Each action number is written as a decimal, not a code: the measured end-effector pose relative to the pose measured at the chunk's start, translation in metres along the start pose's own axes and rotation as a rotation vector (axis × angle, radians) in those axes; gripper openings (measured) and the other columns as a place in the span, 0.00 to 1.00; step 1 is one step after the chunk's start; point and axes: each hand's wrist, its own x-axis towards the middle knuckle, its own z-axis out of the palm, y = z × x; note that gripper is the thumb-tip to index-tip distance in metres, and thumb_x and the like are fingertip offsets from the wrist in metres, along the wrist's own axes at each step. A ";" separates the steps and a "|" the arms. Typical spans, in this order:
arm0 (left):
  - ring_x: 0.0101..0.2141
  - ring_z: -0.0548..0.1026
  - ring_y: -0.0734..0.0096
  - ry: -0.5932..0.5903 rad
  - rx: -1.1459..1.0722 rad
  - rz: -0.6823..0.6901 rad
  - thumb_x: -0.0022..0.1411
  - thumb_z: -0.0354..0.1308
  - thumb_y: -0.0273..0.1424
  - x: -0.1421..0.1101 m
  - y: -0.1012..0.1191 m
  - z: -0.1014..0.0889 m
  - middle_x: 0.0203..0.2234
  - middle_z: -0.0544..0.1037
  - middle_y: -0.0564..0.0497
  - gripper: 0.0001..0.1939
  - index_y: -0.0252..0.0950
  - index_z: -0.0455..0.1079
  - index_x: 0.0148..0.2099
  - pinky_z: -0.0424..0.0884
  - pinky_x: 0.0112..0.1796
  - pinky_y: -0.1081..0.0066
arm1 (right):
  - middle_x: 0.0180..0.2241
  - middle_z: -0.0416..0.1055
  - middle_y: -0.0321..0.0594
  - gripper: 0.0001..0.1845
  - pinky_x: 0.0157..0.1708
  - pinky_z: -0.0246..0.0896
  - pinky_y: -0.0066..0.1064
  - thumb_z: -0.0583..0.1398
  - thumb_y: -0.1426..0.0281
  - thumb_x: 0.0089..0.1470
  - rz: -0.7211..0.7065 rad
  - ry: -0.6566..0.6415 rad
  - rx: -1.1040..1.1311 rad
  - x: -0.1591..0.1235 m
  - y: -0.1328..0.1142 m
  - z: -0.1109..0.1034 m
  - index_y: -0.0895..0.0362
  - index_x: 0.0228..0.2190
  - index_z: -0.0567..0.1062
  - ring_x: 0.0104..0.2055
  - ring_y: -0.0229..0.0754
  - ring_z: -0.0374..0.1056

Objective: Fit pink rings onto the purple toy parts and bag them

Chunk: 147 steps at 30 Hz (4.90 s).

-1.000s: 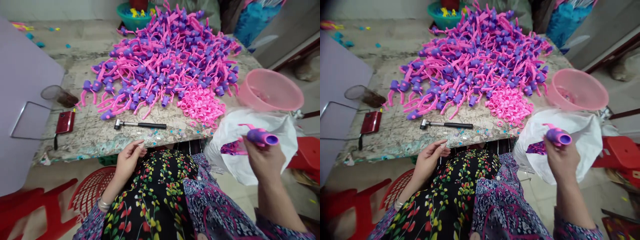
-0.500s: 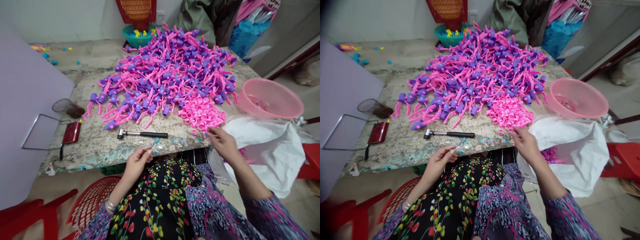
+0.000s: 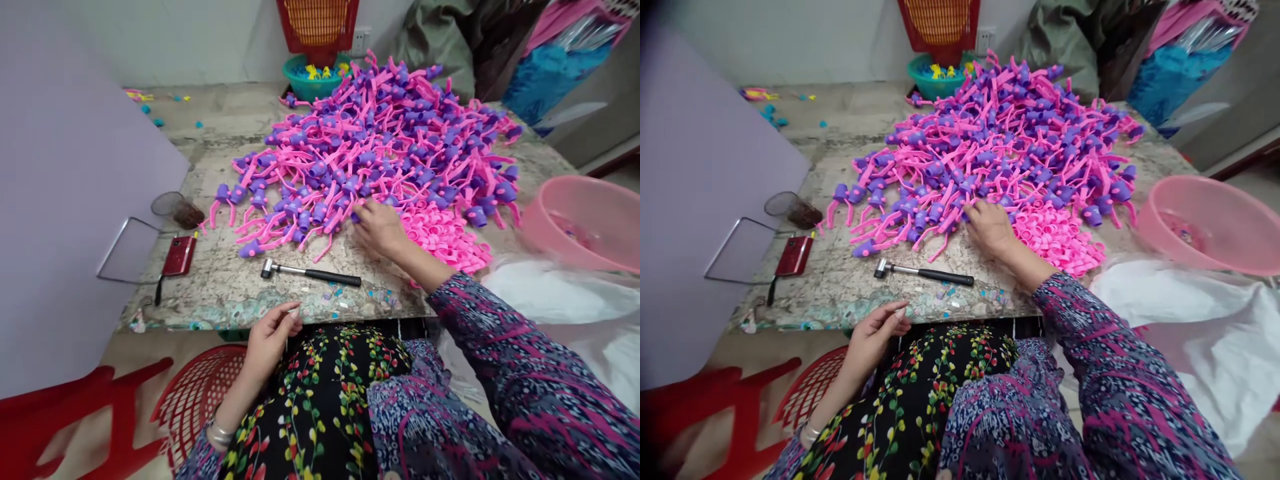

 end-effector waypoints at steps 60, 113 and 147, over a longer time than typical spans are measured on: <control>0.18 0.64 0.80 -0.333 -0.105 -0.073 0.51 0.66 0.31 0.034 0.067 0.115 0.18 0.75 0.54 0.05 0.34 0.78 0.31 0.53 0.19 0.76 | 0.31 0.78 0.33 0.15 0.35 0.69 0.28 0.67 0.63 0.53 0.660 -0.074 1.958 -0.147 -0.062 0.002 0.50 0.43 0.78 0.32 0.33 0.73; 0.15 0.62 0.76 -0.590 0.417 -0.168 0.64 0.41 0.58 0.021 0.064 0.097 0.10 0.66 0.52 0.37 0.36 0.69 0.17 0.60 0.23 0.72 | 0.30 0.78 0.35 0.14 0.35 0.71 0.28 0.73 0.64 0.43 0.796 -0.139 1.960 -0.148 -0.051 -0.010 0.53 0.35 0.82 0.28 0.33 0.71; 0.21 0.61 0.74 -0.495 0.359 0.040 0.68 0.40 0.50 0.024 0.046 0.098 0.16 0.63 0.55 0.30 0.37 0.61 0.20 0.58 0.28 0.71 | 0.32 0.69 0.36 0.12 0.35 0.67 0.30 0.67 0.67 0.53 0.479 0.195 1.453 -0.145 -0.071 -0.011 0.50 0.42 0.80 0.34 0.36 0.68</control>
